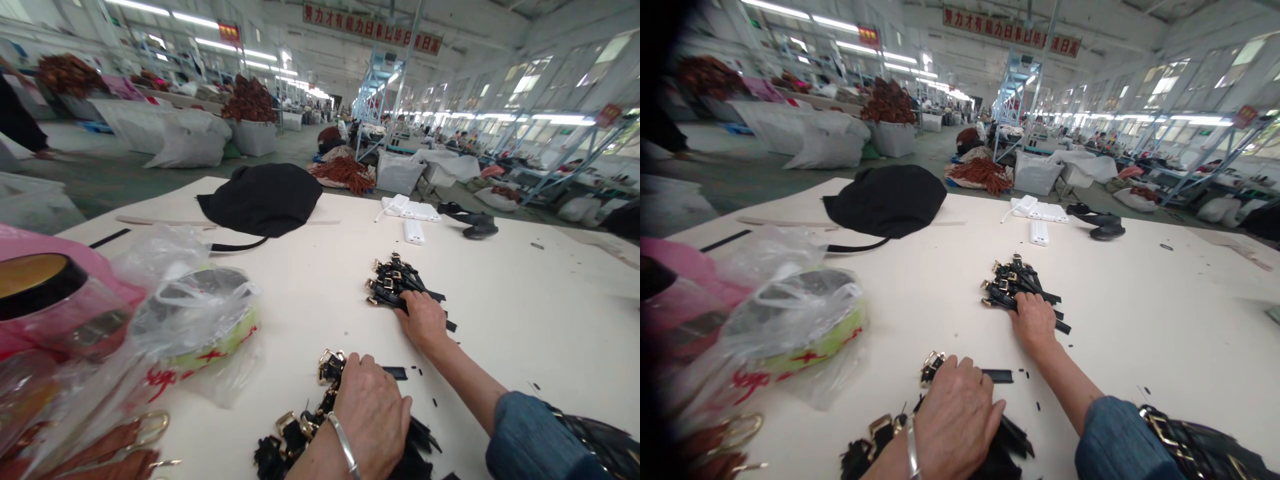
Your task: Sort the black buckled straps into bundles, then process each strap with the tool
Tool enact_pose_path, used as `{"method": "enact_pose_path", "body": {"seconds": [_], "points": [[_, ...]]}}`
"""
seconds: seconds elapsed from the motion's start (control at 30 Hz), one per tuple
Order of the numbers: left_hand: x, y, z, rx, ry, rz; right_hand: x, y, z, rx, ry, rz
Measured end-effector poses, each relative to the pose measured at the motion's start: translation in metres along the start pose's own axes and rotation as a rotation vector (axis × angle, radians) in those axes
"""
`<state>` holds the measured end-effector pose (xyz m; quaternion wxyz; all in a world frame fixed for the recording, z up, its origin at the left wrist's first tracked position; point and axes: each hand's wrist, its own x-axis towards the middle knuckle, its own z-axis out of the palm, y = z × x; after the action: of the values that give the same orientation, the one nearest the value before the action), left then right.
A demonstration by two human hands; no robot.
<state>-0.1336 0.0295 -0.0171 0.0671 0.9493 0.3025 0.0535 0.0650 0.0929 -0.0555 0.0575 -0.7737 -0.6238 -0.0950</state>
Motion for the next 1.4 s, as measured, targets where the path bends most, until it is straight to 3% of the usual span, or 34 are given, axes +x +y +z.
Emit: {"method": "enact_pose_path", "body": {"seconds": [0.17, 0.27, 0.47, 0.6, 0.7, 0.77, 0.9, 0.97, 1.1, 1.4], "points": [[0.002, 0.0, 0.002, 0.002, 0.002, -0.055, -0.01, 0.001, -0.007, 0.033, 0.0, -0.026], [0.001, 0.001, -0.001, 0.0, 0.032, -0.122, -0.025, 0.001, -0.013, 0.226, -0.052, 0.006], [0.0, 0.0, -0.003, -0.063, 0.028, -0.131, -0.087, -0.014, -0.023, 0.693, -0.309, -0.102], [0.001, 0.0, -0.009, -0.061, -0.09, -0.097, -0.115, -0.022, -0.037, 0.815, -0.441, -0.194], [0.003, -0.002, -0.011, -0.074, -0.144, -0.07, -0.104, -0.013, -0.05, 0.784, -0.528, -0.309], [0.003, -0.002, -0.01, -0.075, -0.117, -0.059, -0.082, -0.001, -0.05, 0.727, -0.507, -0.346], [0.003, -0.003, -0.009, -0.061, -0.096, -0.041, -0.031, 0.018, -0.028, 0.294, -0.163, -0.013], [0.003, -0.003, -0.009, -0.053, -0.122, -0.044, -0.015, 0.02, -0.013, 0.107, -0.116, 0.078], [0.004, -0.003, -0.013, -0.042, -0.119, -0.048, -0.006, 0.018, 0.002, 0.02, -0.107, 0.138], [0.004, -0.002, -0.013, -0.044, -0.111, -0.047, -0.002, 0.024, 0.003, 0.034, -0.097, 0.095]]}}
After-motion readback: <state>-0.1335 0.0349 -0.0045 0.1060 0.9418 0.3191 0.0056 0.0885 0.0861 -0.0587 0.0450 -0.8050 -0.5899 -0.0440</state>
